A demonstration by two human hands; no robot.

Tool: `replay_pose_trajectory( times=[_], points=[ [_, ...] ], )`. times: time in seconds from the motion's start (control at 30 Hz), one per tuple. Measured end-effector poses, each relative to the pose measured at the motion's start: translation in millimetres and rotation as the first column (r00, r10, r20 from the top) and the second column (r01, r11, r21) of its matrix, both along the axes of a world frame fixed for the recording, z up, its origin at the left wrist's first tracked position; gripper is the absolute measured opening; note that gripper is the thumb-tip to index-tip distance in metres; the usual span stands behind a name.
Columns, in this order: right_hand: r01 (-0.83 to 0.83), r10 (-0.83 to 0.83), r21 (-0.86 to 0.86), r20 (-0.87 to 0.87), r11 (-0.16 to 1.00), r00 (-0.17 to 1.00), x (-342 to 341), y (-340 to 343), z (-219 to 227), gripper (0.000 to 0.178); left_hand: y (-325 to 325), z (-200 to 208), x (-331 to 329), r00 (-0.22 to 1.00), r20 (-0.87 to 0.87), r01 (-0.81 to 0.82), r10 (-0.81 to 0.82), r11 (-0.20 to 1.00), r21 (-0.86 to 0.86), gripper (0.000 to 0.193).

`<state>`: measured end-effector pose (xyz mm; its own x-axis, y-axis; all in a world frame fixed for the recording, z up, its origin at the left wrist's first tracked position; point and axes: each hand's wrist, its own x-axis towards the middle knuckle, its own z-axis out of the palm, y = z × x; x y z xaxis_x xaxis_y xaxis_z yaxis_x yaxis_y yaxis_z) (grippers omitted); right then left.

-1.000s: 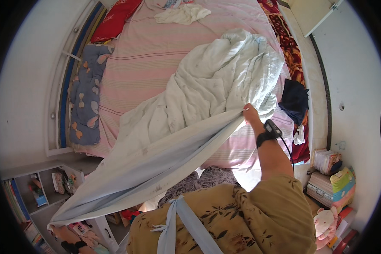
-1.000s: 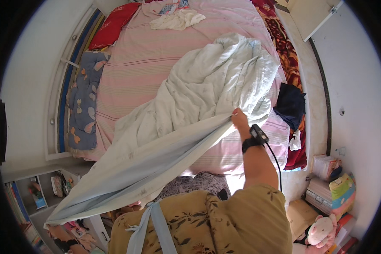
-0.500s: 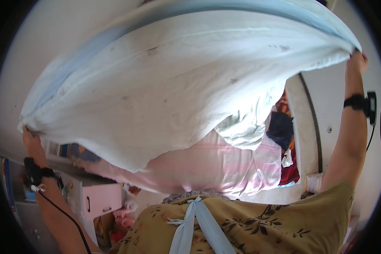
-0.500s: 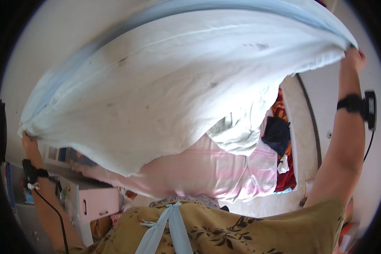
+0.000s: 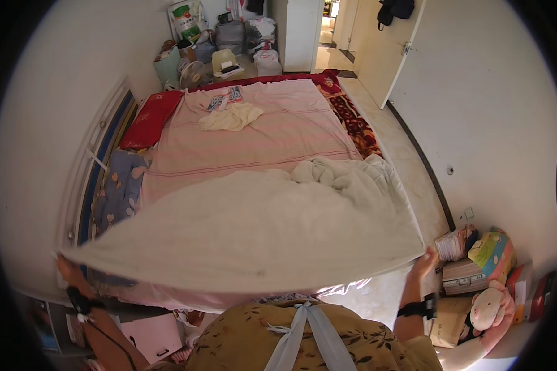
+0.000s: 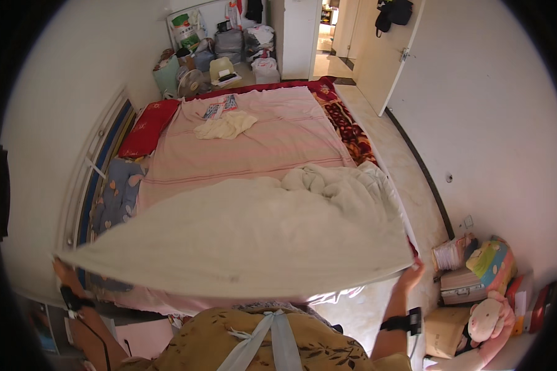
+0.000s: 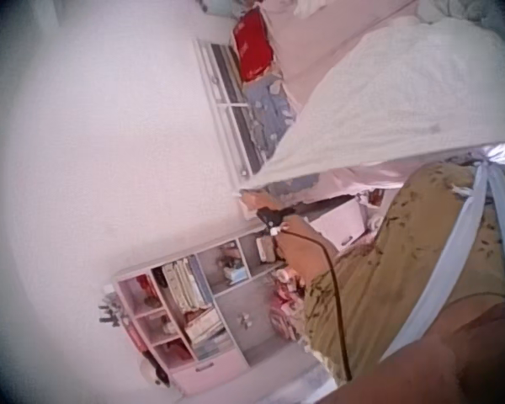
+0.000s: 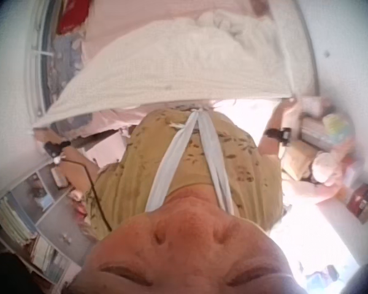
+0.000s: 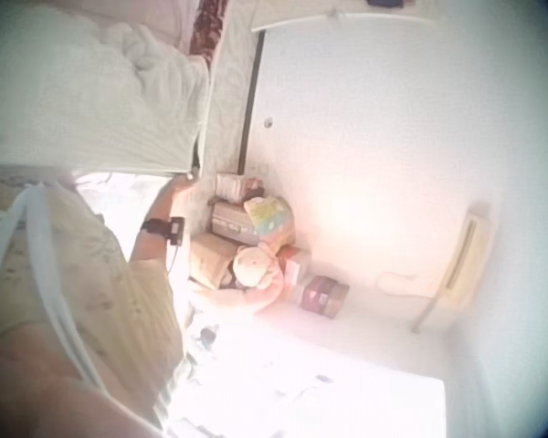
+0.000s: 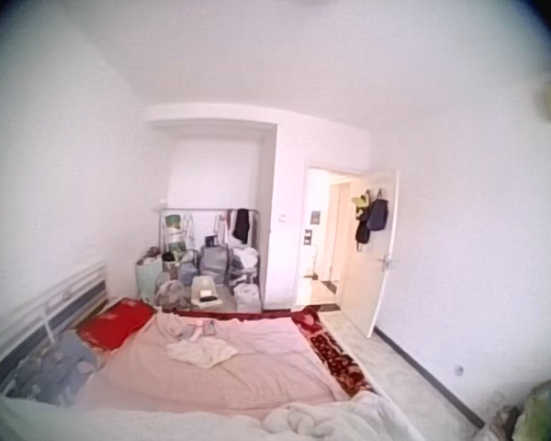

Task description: The person folds a colorful pillow, a pink plush toy, a white duvet, and a dark garment on a bed in a bedroom. The person then adjusts the bedsheet and a red patterned blanket.

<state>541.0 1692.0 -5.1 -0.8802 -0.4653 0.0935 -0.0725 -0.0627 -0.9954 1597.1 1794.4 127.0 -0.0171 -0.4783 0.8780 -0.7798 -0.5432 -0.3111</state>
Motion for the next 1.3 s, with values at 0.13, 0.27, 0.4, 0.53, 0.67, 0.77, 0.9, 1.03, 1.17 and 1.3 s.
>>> replay_pose_trajectory(
  times=[0.13,0.27,0.4,0.53,0.67,0.77,0.9,1.03,1.17,1.3],
  points=[
    [-0.271,0.271,0.121,0.019,0.955,0.963,58.4,21.1,-37.2,0.010,86.1,-37.0,13.5,0.716,-0.594,-0.265,0.367,0.930,0.255,0.030],
    [-0.419,0.391,0.248,0.156,0.873,0.907,69.5,23.6,-37.5,0.005,131.7,-42.8,9.6,0.550,-0.543,-0.339,0.635,0.764,0.549,0.036],
    [-0.556,0.414,0.483,0.375,0.676,0.830,63.6,39.1,-52.1,0.017,143.1,-60.2,-14.8,0.519,-0.340,-0.237,0.784,0.514,0.825,0.042],
    [-0.719,0.421,0.598,0.585,0.353,0.693,39.4,28.3,-93.9,0.020,94.6,-83.1,-66.6,0.690,-0.251,0.059,0.678,0.293,0.954,0.048],
    [-0.724,0.648,0.658,0.462,0.206,0.605,33.2,-102.8,-138.3,0.020,-26.6,-105.5,-121.6,0.466,-0.768,0.439,0.439,0.639,0.631,0.064],
    [-0.455,0.829,0.705,-0.368,0.544,0.421,71.2,-308.6,-96.1,0.023,-161.0,-91.4,-126.0,0.459,-0.885,0.398,0.078,0.873,0.284,0.043],
    [-0.149,0.210,0.156,-0.844,0.976,0.494,58.1,-511.6,201.2,0.025,-281.4,65.3,-79.4,0.938,0.018,0.344,-0.345,0.928,-0.147,0.030],
    [-0.374,0.018,-0.648,-0.486,0.663,0.874,0.6,-403.1,474.9,0.022,-251.5,290.5,-46.0,-0.380,-0.283,0.369,-0.881,0.137,-0.919,0.035],
    [-0.371,0.026,-0.814,-0.403,0.447,0.915,-6.5,-219.5,514.2,0.023,-151.7,345.6,-48.6,-0.260,-0.110,0.292,-0.959,0.031,-0.956,0.036],
    [-0.498,0.174,-0.729,-0.477,0.470,0.862,2.0,-144.4,456.2,0.021,-117.5,292.4,-11.8,0.323,-0.398,0.391,-0.858,0.504,-0.770,0.036]
  ],
)
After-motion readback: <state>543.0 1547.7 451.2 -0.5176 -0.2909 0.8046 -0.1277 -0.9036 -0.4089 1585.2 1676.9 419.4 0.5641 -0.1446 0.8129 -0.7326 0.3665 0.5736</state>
